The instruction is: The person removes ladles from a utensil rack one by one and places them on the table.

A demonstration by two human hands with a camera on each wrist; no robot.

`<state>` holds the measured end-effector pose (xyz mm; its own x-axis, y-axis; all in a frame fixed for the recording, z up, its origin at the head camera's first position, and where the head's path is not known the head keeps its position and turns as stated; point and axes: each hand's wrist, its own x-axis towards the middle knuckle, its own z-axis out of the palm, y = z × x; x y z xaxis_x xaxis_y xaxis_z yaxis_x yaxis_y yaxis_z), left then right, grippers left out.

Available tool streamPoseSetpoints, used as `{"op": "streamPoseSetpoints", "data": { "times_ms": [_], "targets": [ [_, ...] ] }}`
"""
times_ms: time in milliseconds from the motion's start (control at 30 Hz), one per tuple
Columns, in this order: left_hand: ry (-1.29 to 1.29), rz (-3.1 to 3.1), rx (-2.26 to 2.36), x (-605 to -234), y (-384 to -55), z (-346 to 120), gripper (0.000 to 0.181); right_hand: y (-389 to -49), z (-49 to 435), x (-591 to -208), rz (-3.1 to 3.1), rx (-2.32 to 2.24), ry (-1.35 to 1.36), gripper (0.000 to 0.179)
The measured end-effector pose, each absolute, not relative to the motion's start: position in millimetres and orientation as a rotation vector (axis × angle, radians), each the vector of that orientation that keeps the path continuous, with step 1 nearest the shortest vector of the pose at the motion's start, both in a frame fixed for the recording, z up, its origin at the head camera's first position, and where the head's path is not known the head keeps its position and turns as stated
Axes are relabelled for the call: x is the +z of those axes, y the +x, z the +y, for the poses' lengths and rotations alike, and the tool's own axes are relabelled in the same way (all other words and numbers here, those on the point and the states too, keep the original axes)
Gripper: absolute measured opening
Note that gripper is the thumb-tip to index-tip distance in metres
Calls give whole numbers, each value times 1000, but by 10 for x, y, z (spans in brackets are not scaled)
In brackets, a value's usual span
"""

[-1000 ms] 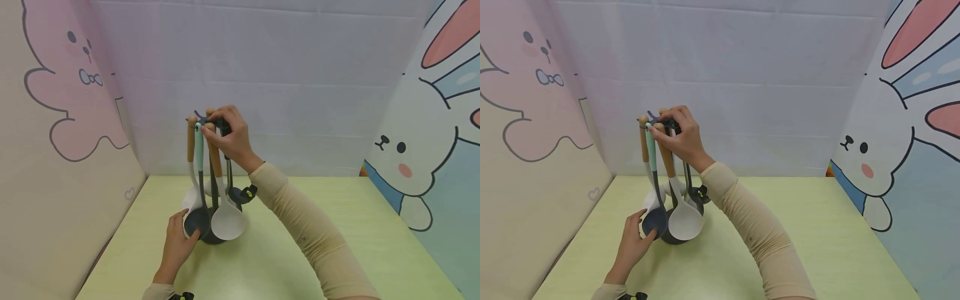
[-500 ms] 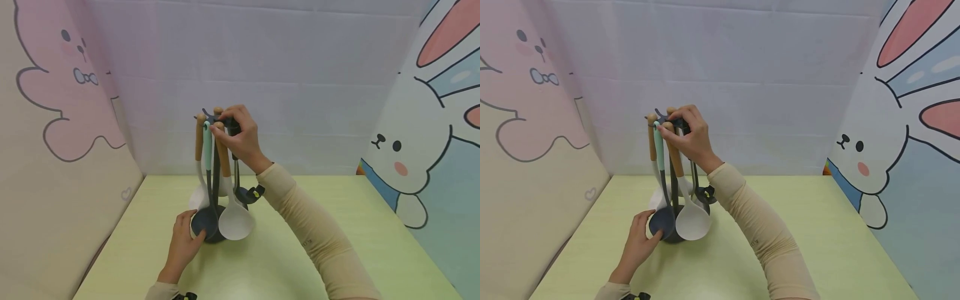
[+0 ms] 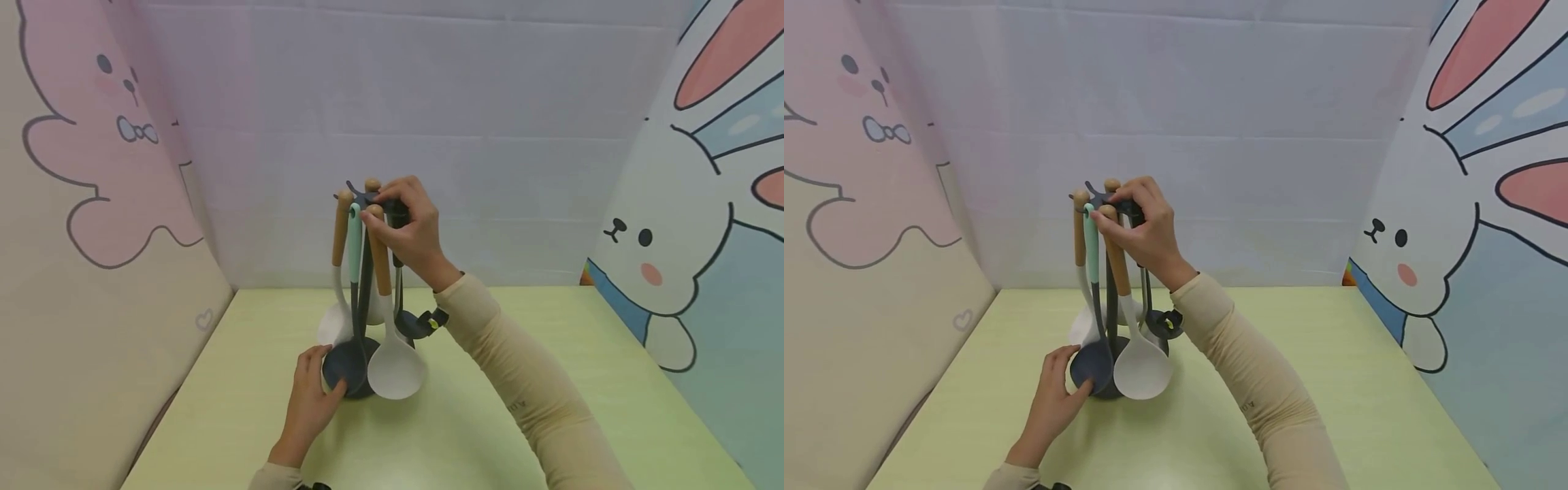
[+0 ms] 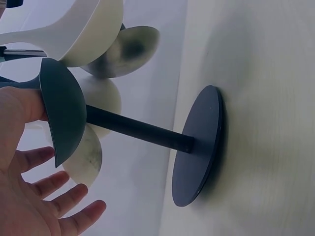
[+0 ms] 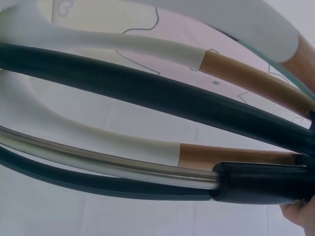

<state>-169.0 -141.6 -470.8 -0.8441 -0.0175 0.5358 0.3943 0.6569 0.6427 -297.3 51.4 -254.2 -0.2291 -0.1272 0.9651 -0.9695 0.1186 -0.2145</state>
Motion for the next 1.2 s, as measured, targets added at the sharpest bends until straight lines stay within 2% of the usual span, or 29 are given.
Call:
{"op": "streamPoseSetpoints", "data": {
  "times_ms": [533, 800, 1000, 1200],
  "targets": [
    [-404, -2408, -1052, -4724, -1679, -1190, 58, -2879, 817, -2529, -1530, 1113, 1092, 45],
    [-432, -2478, -1035, -4668, -1689, -1117, 54, -2796, 1002, -2534, -1530, 1116, 1071, 47],
    [-491, -2436, -1022, -4521, -1781, -1084, 52, -2717, 1106, -2522, -1537, 1120, 1080, 50],
    [-603, -2348, -1078, -4224, -1904, -1001, 52, -2627, 1228, -2521, -1525, 1130, 1084, 50]
  ]
}}
